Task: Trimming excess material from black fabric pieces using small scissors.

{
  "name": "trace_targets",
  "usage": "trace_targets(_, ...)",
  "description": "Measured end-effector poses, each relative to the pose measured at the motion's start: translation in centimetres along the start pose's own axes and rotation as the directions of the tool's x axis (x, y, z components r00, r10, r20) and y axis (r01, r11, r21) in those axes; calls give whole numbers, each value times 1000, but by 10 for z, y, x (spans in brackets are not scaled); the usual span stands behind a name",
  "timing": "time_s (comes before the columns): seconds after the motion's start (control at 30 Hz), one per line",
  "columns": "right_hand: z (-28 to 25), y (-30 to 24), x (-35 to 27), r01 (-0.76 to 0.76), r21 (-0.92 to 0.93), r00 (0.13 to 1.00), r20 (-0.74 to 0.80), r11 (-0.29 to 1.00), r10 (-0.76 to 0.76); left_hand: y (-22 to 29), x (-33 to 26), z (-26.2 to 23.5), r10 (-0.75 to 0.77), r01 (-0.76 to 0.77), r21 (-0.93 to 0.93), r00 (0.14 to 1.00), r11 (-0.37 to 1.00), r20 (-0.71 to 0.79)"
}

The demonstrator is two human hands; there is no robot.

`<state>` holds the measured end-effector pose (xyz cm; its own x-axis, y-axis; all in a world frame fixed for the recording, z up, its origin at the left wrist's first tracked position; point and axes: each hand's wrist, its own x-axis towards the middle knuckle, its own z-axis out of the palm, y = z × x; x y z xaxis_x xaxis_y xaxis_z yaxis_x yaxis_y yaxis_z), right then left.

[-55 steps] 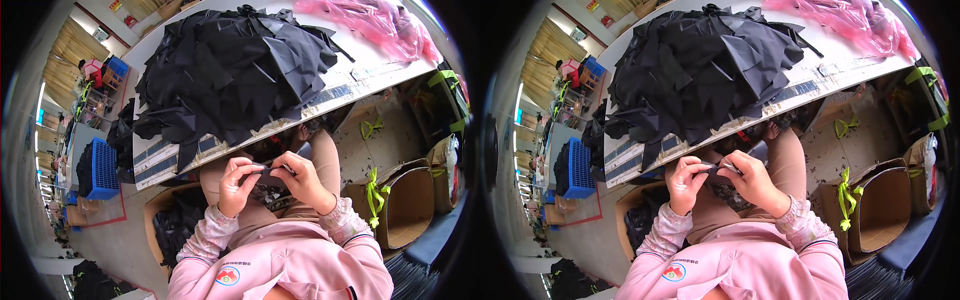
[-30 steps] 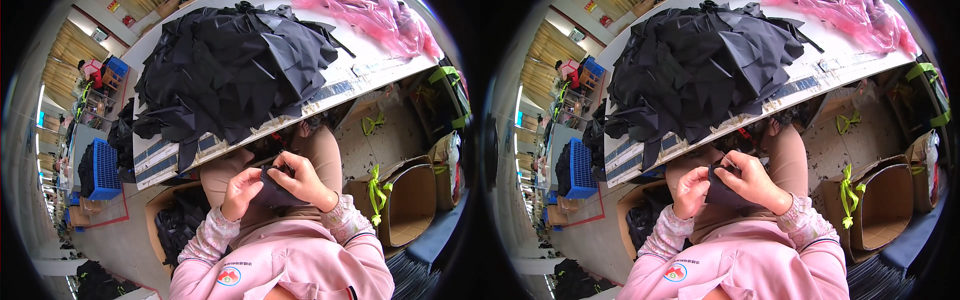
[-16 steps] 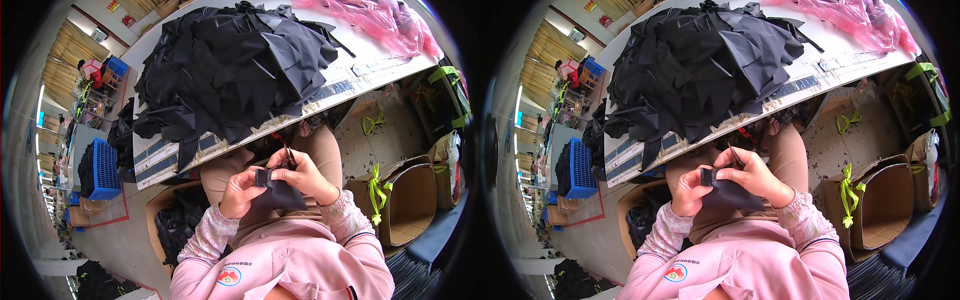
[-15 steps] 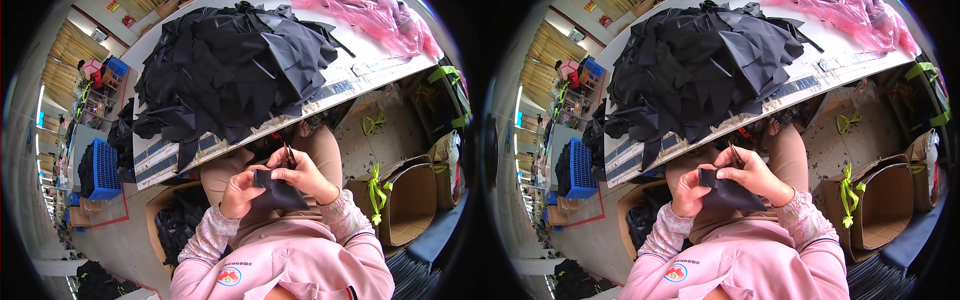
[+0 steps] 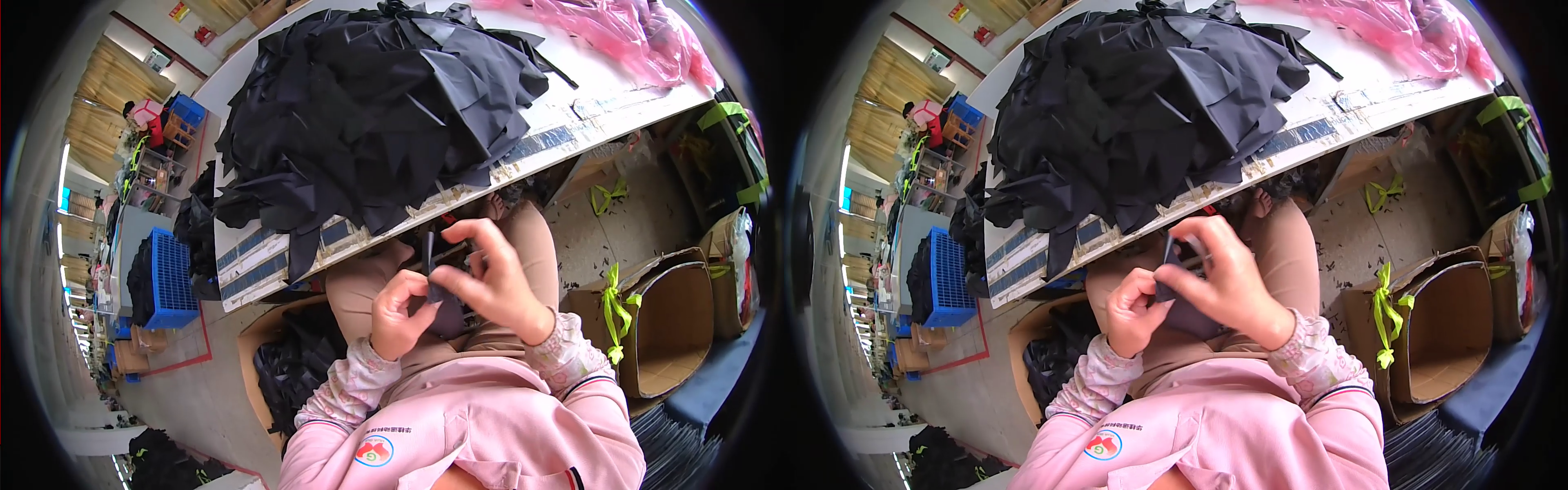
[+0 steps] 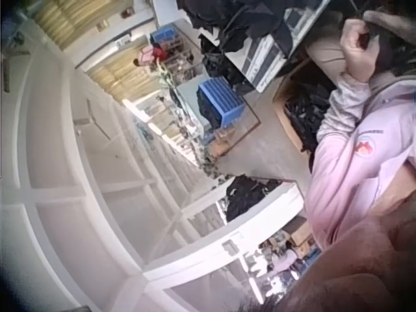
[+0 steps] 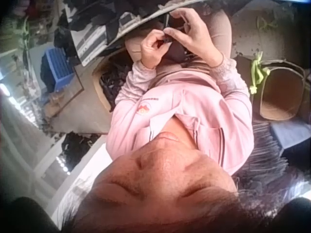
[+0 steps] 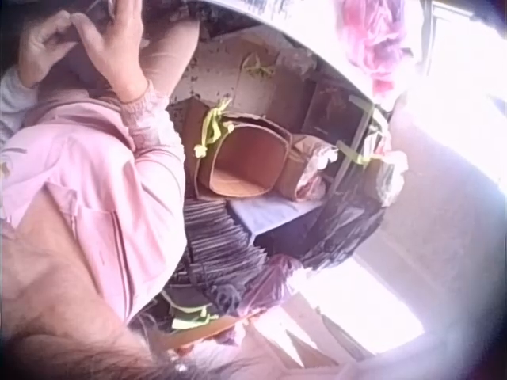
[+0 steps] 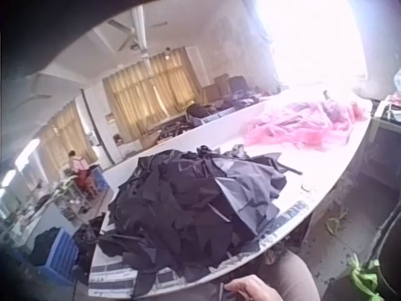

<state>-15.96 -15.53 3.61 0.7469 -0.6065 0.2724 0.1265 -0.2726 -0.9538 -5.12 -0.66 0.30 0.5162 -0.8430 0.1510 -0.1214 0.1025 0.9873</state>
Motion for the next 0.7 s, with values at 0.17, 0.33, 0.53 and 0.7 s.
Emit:
trace_targets(0.17, 15, 9, -4, 83, -160, 996, 42, 984, -77, -9, 1, 9, 164, -161, 284, 986, 945, 11)
trace_targets(0.33, 2, 29, -14, 56, -153, 998, 41, 987, -51, -19, 0, -3, 75, -86, -38, 969, 996, -234)
trace_targets(0.53, 13, 24, -35, -500, 272, 840, 384, 822, 384, -20, 1, -4, 61, -110, -159, 955, 981, -289)
trace_targets(0.7, 17, 24, -34, -543, 313, 815, 421, 780, 398, -20, -1, -2, 69, -125, -190, 958, 974, -277)
